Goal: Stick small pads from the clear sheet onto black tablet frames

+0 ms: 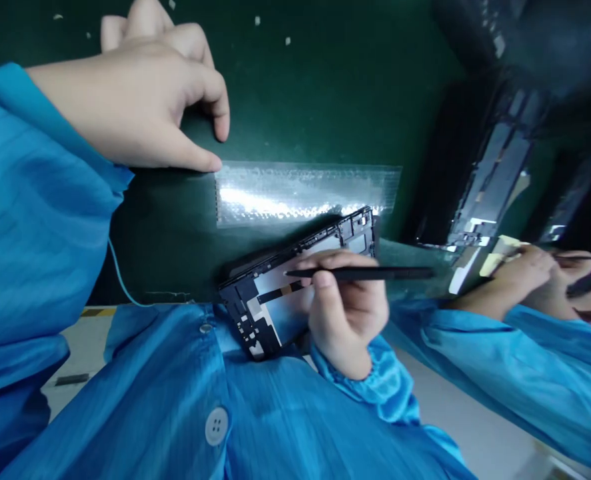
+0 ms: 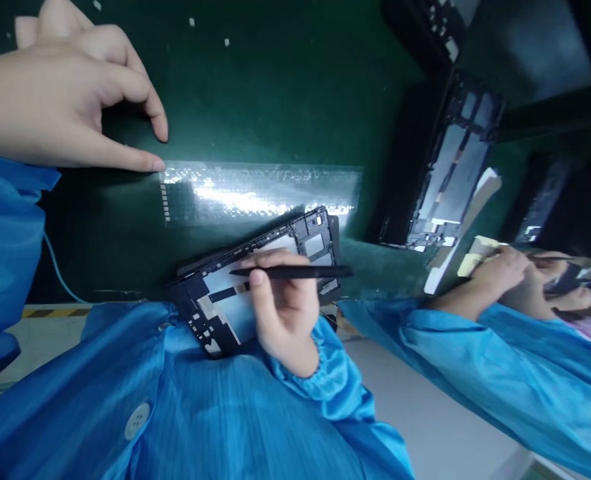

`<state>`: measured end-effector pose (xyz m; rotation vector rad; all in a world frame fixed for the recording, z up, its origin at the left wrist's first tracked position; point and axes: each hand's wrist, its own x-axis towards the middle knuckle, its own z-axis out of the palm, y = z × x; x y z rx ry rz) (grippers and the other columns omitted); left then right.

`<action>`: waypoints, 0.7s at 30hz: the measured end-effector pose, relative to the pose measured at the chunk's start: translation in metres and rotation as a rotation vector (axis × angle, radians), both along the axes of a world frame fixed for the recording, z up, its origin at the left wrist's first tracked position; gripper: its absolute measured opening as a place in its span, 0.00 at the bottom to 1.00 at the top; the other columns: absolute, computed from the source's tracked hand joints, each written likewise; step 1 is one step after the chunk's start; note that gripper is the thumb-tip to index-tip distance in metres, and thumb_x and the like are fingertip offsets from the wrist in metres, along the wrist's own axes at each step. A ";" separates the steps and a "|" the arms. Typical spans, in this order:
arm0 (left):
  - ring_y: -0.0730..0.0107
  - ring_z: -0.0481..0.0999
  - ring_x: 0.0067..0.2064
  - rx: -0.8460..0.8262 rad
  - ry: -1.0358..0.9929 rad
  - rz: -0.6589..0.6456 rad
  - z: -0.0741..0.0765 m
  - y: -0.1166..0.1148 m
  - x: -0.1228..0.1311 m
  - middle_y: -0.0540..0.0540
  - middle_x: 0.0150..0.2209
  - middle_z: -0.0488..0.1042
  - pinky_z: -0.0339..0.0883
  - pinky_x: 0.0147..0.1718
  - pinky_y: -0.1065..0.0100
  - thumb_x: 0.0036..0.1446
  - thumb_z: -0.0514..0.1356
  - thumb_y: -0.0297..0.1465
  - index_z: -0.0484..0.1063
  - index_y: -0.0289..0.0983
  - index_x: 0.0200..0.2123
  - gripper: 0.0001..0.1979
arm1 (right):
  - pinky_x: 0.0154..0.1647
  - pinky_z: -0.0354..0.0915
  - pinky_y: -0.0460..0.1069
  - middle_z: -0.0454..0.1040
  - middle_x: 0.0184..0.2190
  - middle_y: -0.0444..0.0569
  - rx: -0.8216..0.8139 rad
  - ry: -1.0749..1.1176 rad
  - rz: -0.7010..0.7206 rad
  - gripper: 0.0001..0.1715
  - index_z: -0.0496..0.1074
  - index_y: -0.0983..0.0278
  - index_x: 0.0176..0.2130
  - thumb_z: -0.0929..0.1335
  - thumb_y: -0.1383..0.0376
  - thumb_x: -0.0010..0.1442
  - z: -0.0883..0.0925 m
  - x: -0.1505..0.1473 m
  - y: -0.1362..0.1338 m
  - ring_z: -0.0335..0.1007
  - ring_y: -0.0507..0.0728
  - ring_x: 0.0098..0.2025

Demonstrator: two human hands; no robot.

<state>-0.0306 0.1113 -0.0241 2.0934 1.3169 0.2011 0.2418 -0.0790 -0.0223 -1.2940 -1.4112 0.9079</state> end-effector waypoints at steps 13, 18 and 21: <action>0.33 0.61 0.70 0.176 -0.040 -0.027 -0.006 -0.009 -0.007 0.41 0.52 0.69 0.47 0.68 0.28 0.64 0.47 0.68 0.82 0.37 0.48 0.43 | 0.51 0.82 0.58 0.83 0.45 0.51 0.113 -0.223 0.074 0.20 0.77 0.60 0.55 0.72 0.77 0.68 -0.006 -0.007 -0.010 0.83 0.58 0.49; 0.25 0.56 0.74 0.088 -0.012 -0.012 -0.003 -0.003 -0.003 0.40 0.55 0.70 0.44 0.69 0.25 0.54 0.43 0.76 0.83 0.36 0.47 0.53 | 0.54 0.82 0.55 0.85 0.48 0.51 0.011 -0.274 0.234 0.16 0.78 0.60 0.55 0.74 0.74 0.70 0.023 -0.006 0.030 0.85 0.58 0.51; 0.24 0.53 0.75 0.031 -0.016 -0.002 0.000 -0.002 0.000 0.39 0.56 0.70 0.42 0.70 0.26 0.49 0.47 0.77 0.83 0.37 0.46 0.53 | 0.56 0.83 0.56 0.86 0.48 0.47 -0.022 -0.262 0.411 0.07 0.79 0.57 0.51 0.75 0.65 0.73 0.019 -0.017 0.084 0.86 0.58 0.51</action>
